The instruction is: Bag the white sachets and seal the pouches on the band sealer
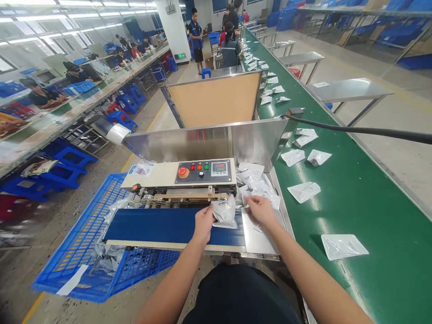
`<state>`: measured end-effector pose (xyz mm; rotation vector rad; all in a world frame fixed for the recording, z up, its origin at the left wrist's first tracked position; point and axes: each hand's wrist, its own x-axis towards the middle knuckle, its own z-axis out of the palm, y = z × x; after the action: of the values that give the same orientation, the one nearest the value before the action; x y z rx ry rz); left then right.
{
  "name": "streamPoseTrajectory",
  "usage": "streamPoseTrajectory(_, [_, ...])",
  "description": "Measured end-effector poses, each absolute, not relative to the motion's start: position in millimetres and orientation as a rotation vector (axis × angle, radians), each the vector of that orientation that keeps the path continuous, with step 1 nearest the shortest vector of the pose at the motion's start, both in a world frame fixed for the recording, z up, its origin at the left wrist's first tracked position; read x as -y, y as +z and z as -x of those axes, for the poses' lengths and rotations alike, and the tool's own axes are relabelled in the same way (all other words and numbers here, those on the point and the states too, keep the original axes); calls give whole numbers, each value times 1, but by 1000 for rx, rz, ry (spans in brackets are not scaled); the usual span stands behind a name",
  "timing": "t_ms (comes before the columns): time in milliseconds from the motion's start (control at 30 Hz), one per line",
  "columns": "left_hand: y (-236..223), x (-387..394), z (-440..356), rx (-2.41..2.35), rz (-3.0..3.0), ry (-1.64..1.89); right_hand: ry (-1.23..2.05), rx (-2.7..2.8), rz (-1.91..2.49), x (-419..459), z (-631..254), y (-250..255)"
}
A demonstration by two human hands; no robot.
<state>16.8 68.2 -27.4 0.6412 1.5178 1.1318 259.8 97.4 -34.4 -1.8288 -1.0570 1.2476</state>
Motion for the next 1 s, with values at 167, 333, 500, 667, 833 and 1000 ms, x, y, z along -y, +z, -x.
streamPoseTrajectory(167, [-9, -21, 18, -1805, -673, 1486, 804, 1553, 2270, -163, -297, -48])
streamPoseTrajectory(333, [5, 6, -12, -1655, -900, 1443, 812, 1626, 2176, -169, -298, -46])
streamPoseTrajectory(500, [13, -18, -63, -1446, -1325, 1291, 638, 1431, 1656, -101, -297, -2])
streamPoseTrajectory(667, [15, -43, -94, -1278, -1401, 1136, 924, 1216, 1537, -39, -280, 36])
streamPoseTrajectory(833, [-5, -32, -103, -1246, -1144, 1064, 1209, 780, 1392, -12, -273, 23])
streamPoseTrajectory(1000, [-24, -34, -101, -1306, -1006, 1017, 1225, 831, 1620, -18, -282, -7])
